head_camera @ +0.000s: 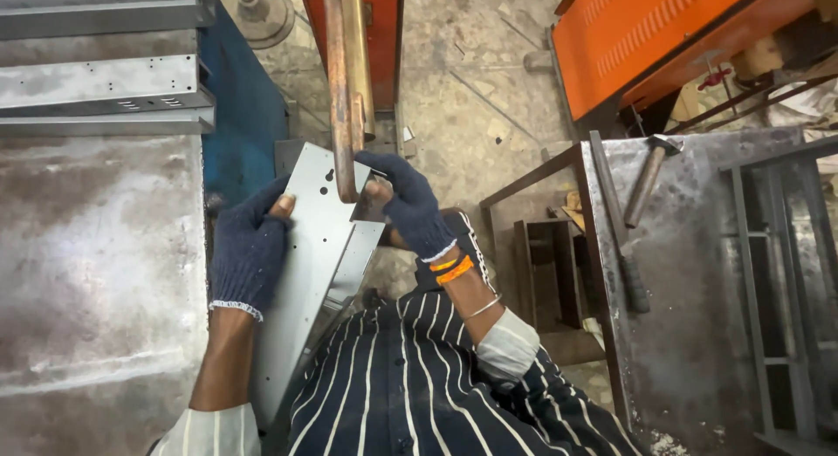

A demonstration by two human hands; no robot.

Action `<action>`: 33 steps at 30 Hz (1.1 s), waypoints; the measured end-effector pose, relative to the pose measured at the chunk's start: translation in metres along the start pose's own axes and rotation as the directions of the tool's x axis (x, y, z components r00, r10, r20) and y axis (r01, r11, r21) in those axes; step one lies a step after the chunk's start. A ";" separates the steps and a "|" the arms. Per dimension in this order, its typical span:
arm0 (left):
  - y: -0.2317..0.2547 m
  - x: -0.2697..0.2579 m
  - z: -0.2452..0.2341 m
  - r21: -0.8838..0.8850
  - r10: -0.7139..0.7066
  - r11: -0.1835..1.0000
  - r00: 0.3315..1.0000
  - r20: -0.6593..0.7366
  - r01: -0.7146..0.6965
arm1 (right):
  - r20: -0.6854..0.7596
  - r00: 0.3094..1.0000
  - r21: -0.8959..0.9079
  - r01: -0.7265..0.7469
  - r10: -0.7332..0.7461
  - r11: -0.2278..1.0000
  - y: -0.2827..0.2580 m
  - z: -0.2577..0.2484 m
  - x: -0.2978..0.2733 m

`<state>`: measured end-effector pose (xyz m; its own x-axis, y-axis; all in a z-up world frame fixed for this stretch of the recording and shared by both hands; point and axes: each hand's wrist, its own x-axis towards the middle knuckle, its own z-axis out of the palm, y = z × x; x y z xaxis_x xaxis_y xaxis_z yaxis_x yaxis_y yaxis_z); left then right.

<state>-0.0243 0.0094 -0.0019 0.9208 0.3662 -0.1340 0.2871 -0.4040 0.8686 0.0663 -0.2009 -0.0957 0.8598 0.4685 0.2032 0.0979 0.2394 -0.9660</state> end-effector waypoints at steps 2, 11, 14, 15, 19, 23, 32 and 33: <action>0.002 -0.001 0.001 -0.009 -0.004 1.000 1.000 -0.005 0.004 | -0.041 0.999 -0.020 0.014 -0.015 1.000 0.003 0.003 0.001; 0.012 -0.004 -0.001 0.002 -0.069 0.998 0.998 0.006 0.069 | -0.137 0.990 -0.001 0.013 -0.013 1.000 0.015 0.004 0.009; 0.004 -0.002 -0.001 0.002 -0.013 1.000 1.000 0.005 0.013 | -0.144 0.990 0.056 0.016 -0.008 0.998 0.024 0.002 0.010; 0.001 -0.001 0.000 -0.002 0.008 1.000 1.000 0.003 -0.008 | -0.145 0.989 0.093 0.008 0.005 0.996 0.026 0.000 0.010; 0.005 -0.002 0.000 0.017 0.016 1.000 1.000 0.003 -0.017 | -0.132 0.991 0.084 0.025 -0.013 0.996 0.019 0.001 0.010; 0.005 -0.003 0.000 0.024 -0.004 1.000 1.000 0.010 0.004 | -0.101 0.995 0.026 -0.006 0.009 1.000 -0.008 -0.004 0.003; -0.002 0.003 0.000 -0.010 0.043 0.999 0.999 0.017 -0.043 | 0.057 0.992 -0.466 0.125 -0.111 0.876 -0.046 0.022 -0.012; 0.000 0.004 -0.001 -0.002 0.064 0.998 0.998 0.015 -0.064 | -0.011 0.993 -0.486 0.100 -0.121 0.868 -0.042 0.029 -0.012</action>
<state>-0.0210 0.0117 -0.0022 0.9412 0.3270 -0.0855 0.2272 -0.4247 0.8764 0.0375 -0.1924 -0.0528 0.8472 0.4262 0.3170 0.4150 -0.1587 -0.8959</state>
